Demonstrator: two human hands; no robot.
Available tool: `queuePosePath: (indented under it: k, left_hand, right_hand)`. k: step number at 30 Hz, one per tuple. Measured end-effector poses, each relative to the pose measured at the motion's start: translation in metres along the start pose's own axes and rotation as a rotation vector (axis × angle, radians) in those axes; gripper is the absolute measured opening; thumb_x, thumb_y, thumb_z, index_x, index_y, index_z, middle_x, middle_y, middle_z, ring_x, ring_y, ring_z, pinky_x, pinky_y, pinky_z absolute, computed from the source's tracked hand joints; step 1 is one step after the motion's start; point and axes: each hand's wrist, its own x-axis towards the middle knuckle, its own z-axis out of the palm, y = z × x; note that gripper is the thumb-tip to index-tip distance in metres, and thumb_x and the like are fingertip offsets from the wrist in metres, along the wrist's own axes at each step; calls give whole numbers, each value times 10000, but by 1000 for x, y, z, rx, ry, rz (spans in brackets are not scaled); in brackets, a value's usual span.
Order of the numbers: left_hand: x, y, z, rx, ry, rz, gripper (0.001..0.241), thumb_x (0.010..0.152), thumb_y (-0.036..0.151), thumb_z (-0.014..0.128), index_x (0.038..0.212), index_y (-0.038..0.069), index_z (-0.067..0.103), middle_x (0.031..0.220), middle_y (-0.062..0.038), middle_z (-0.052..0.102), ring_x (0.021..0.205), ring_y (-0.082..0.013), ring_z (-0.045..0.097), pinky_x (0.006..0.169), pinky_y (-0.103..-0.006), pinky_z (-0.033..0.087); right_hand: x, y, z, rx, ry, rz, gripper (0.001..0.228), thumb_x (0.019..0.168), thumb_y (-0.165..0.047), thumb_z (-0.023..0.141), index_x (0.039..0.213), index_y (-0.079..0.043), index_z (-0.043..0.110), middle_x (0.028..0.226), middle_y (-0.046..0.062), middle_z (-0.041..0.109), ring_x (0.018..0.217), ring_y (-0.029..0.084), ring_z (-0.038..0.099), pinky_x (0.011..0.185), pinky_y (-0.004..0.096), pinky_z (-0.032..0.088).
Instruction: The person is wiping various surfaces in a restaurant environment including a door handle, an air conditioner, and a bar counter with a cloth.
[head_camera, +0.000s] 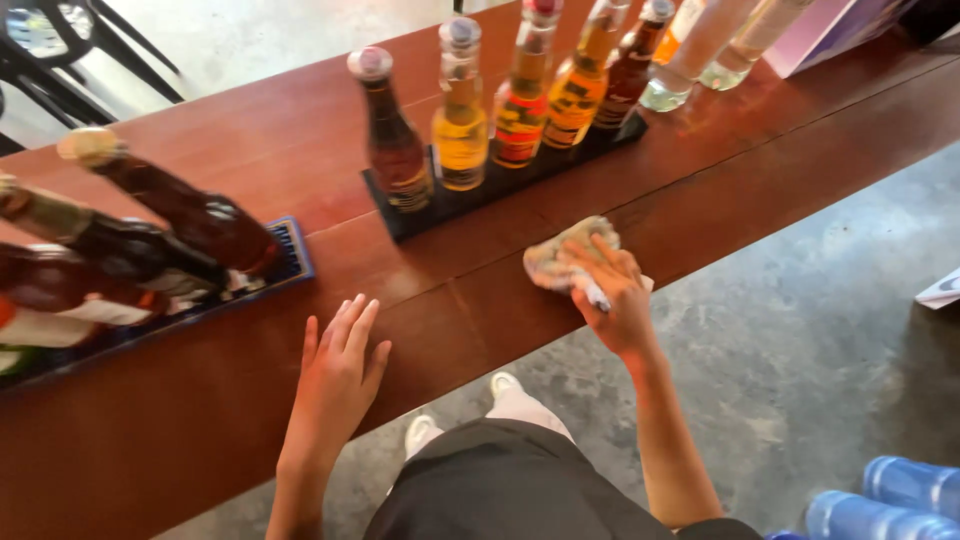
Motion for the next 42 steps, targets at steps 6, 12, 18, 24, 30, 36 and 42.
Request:
queuePosePath:
  k: [6, 12, 18, 24, 30, 36, 42]
  left_hand:
    - [-41, -64, -23, 33, -64, -63, 521, 949, 278, 610, 1429, 99, 520, 1532, -67, 511, 1408, -247, 478, 1194, -524, 275]
    - [-69, -129, -21, 283, -162, 55, 697, 1030, 568, 417, 1600, 174, 343, 1634, -53, 363, 1514, -236, 320, 1195, -618, 227]
    - [-71, -187, -36, 297, -289, 168, 789, 980, 697, 340, 1617, 237, 278, 1708, 40, 206, 1559, -188, 199, 1248, -569, 112]
    - [-67, -186, -43, 310, -268, 219, 773, 987, 665, 367, 1613, 217, 297, 1694, 9, 255, 1556, -184, 219, 1258, -531, 121]
    - [-69, -185, -48, 261, -259, 216, 772, 1011, 650, 357, 1617, 177, 285, 1693, -19, 252, 1552, -195, 227, 1250, -534, 118]
    - [-73, -193, -39, 253, -228, 215, 776, 1006, 657, 354, 1618, 188, 274, 1699, 5, 229, 1564, -172, 193, 1268, -521, 78]
    - [-73, -191, -50, 170, -244, 189, 839, 1009, 663, 366, 1629, 115, 233, 1682, -69, 260, 1548, -207, 247, 1271, -505, 111]
  right_hand:
    - [25, -84, 62, -221, -14, -68, 461, 908, -247, 667, 1359, -156, 666, 1509, -60, 565, 1437, 333, 447, 1166, 464, 268]
    - [21, -172, 165, -141, -279, -277, 637, 916, -541, 495, 1511, -315, 510, 1600, -84, 459, 1524, 350, 286, 1160, 643, 182]
    - [-3, -184, 144, -92, -254, -386, 531, 982, -501, 485, 1486, -336, 526, 1573, -117, 489, 1496, 251, 375, 1202, 478, 169]
    - [-5, -156, 101, -14, -234, -299, 606, 980, -654, 379, 1399, -295, 628, 1474, -70, 612, 1449, 284, 465, 1113, 393, 319]
    - [16, -177, 164, -346, -120, -106, 696, 837, -417, 661, 1518, -337, 539, 1530, -68, 560, 1478, 310, 407, 1145, 536, 338]
    - [30, -235, 192, -399, -134, -85, 555, 980, -454, 532, 1498, -257, 556, 1547, -16, 543, 1389, 405, 482, 1060, 613, 383]
    - [-2, -243, 173, -306, -120, -264, 596, 880, -406, 614, 1464, -288, 583, 1526, -69, 555, 1357, 358, 518, 1064, 547, 395]
